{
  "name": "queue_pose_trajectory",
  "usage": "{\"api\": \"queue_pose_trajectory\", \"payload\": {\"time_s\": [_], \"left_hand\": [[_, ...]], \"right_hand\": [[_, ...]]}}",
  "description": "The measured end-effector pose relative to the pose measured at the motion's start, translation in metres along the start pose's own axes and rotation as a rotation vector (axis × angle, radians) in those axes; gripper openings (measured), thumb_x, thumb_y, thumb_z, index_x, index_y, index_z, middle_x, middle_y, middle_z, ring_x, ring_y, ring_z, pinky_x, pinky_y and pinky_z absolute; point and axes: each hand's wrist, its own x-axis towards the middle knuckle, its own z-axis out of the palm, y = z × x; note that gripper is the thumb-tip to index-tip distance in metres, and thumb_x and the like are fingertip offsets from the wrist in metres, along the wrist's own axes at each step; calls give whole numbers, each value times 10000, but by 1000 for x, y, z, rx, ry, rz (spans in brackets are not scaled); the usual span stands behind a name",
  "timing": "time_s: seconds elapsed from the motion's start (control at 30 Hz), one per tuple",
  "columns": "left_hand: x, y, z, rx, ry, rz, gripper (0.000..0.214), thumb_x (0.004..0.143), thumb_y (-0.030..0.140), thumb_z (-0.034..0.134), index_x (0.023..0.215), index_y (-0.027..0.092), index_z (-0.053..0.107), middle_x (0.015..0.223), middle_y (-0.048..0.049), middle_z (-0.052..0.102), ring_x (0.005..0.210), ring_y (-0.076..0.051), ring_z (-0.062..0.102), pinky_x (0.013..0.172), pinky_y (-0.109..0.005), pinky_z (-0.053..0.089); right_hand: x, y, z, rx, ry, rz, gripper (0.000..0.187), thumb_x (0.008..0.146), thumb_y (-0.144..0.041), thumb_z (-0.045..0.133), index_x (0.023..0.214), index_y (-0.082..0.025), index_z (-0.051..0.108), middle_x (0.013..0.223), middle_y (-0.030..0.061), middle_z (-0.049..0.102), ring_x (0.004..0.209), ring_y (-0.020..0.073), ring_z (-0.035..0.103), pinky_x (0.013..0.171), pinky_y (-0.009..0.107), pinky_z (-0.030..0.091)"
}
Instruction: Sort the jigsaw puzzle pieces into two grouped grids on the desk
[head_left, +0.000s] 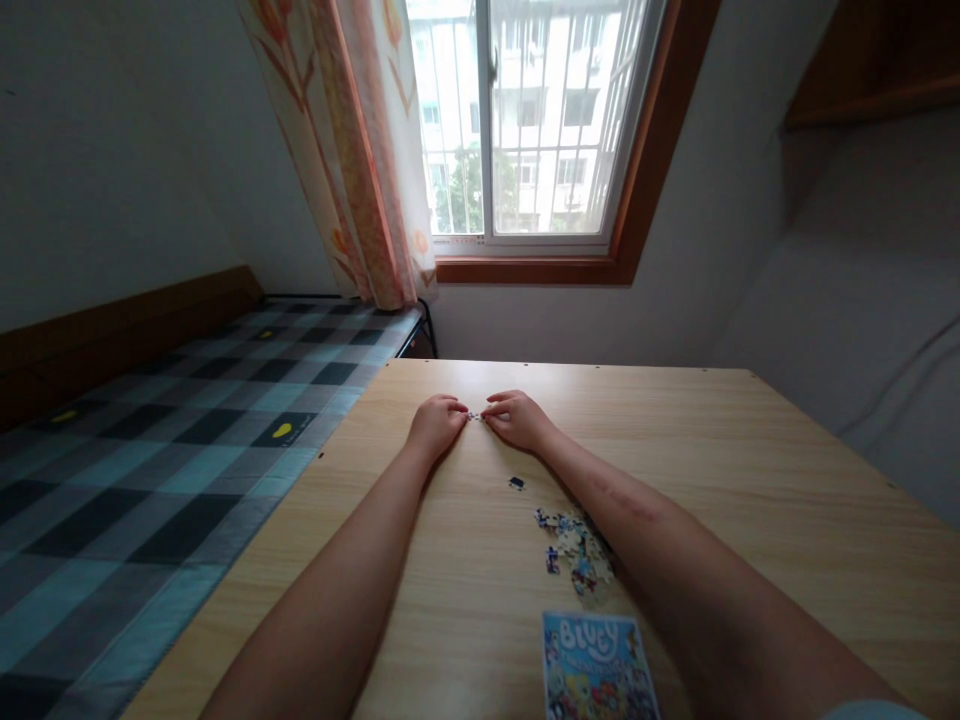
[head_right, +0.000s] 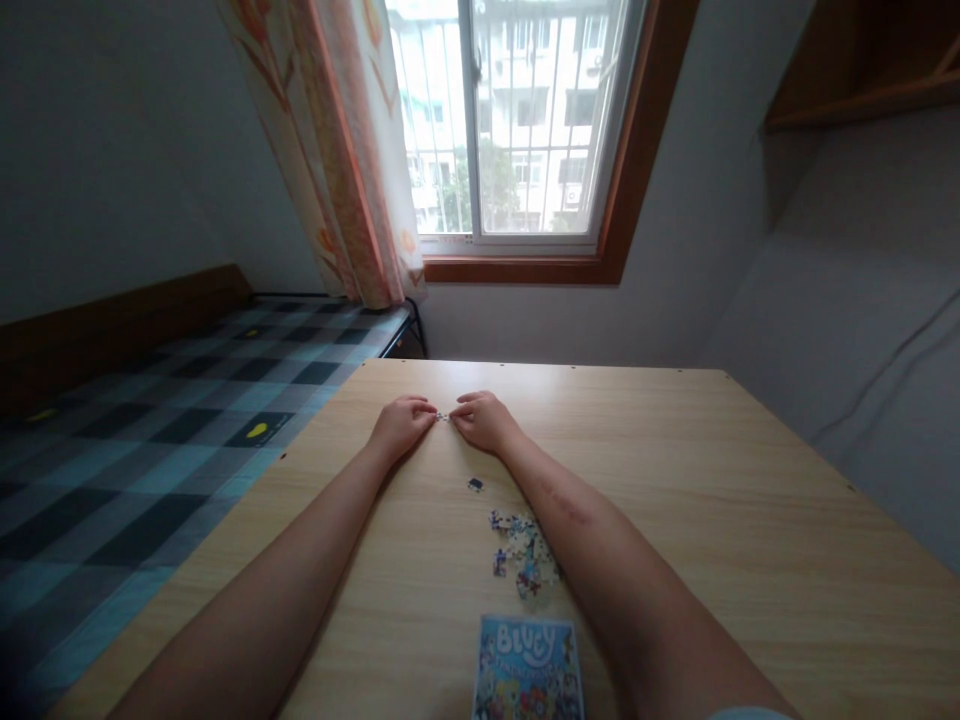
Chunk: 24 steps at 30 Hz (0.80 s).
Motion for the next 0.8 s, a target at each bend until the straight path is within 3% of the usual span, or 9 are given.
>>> {"api": "queue_pose_trajectory", "payload": {"time_s": [0.8], "left_hand": [[1,1,0,8,-5,19,210,835,260,649,918,204,833,1137,-84,751,1087,-237,682,1065,-332,489]], "right_hand": [[-4,-5,-5,-37,-38,-19,225,927,-273,625,1032,-295,823,1225,47,730,1119,209,691,1039,355,529]]}}
